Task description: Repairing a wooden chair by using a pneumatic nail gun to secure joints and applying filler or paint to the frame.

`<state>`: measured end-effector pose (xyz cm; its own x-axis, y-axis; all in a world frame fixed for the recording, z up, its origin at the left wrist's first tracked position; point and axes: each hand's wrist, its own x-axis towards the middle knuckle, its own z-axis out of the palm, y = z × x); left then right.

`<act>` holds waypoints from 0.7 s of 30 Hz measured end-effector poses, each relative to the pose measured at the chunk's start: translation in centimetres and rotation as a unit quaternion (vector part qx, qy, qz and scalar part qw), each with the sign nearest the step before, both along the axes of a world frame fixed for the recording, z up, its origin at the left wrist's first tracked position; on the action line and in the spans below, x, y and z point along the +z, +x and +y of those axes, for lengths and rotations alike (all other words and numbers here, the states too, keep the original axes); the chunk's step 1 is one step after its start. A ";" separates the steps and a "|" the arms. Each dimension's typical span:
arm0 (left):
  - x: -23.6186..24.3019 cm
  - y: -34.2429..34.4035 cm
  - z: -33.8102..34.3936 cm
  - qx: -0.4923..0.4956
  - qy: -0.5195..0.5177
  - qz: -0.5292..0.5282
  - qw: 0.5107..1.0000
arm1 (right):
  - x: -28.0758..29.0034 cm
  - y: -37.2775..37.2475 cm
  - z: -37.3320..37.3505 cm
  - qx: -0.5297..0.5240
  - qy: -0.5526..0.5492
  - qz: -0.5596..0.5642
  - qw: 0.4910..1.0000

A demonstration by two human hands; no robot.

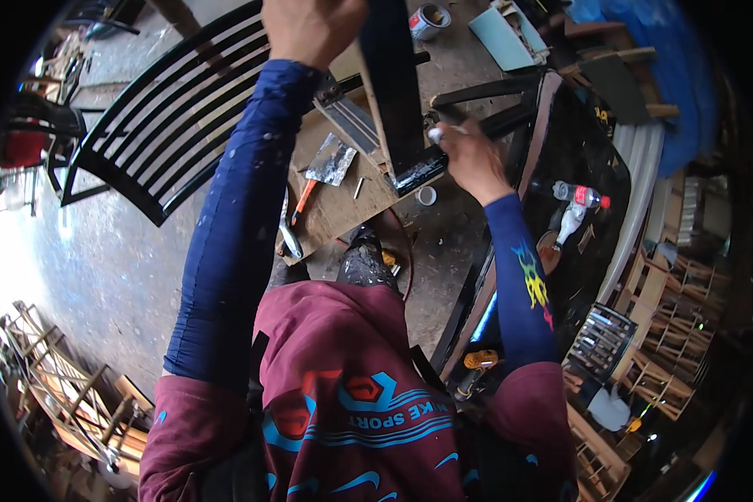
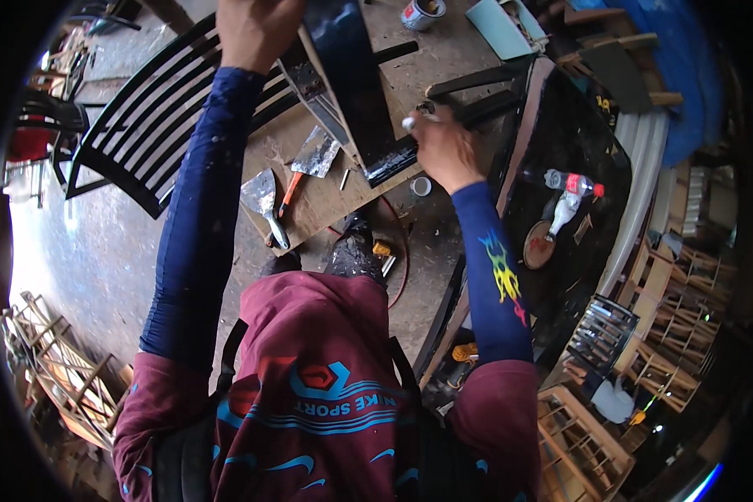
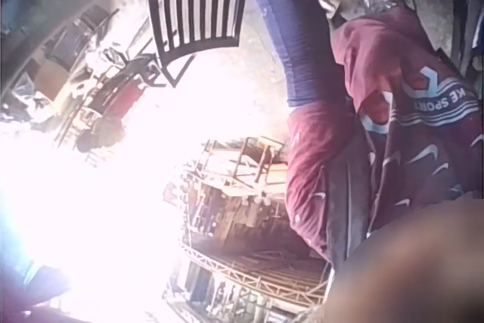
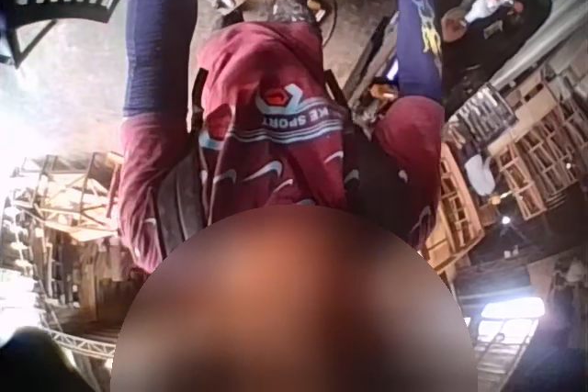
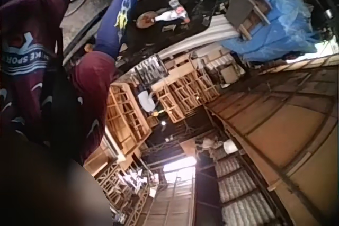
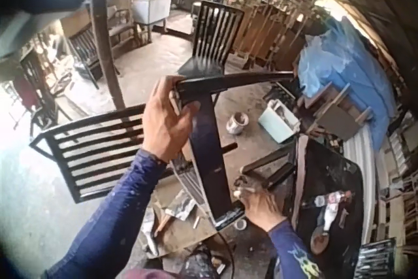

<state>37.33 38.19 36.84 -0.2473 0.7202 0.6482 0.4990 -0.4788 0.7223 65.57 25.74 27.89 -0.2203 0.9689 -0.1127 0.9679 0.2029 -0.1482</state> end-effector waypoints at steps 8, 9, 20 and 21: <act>0.6 -1.4 0.6 0.034 -0.044 -0.002 0.998 | 3.5 -1.1 -0.3 0.104 -0.183 -0.024 0.977; 0.6 -1.6 0.7 0.037 -0.047 0.005 0.998 | 4.0 -0.1 0.0 0.099 -0.211 -0.008 0.972; 0.7 -2.0 1.2 0.034 -0.062 -0.014 0.997 | 2.1 -2.1 -1.4 0.057 -0.099 -0.013 0.993; 0.9 -1.7 1.2 0.031 -0.063 -0.016 0.997 | 2.1 -1.2 -0.5 0.055 -0.100 -0.015 0.993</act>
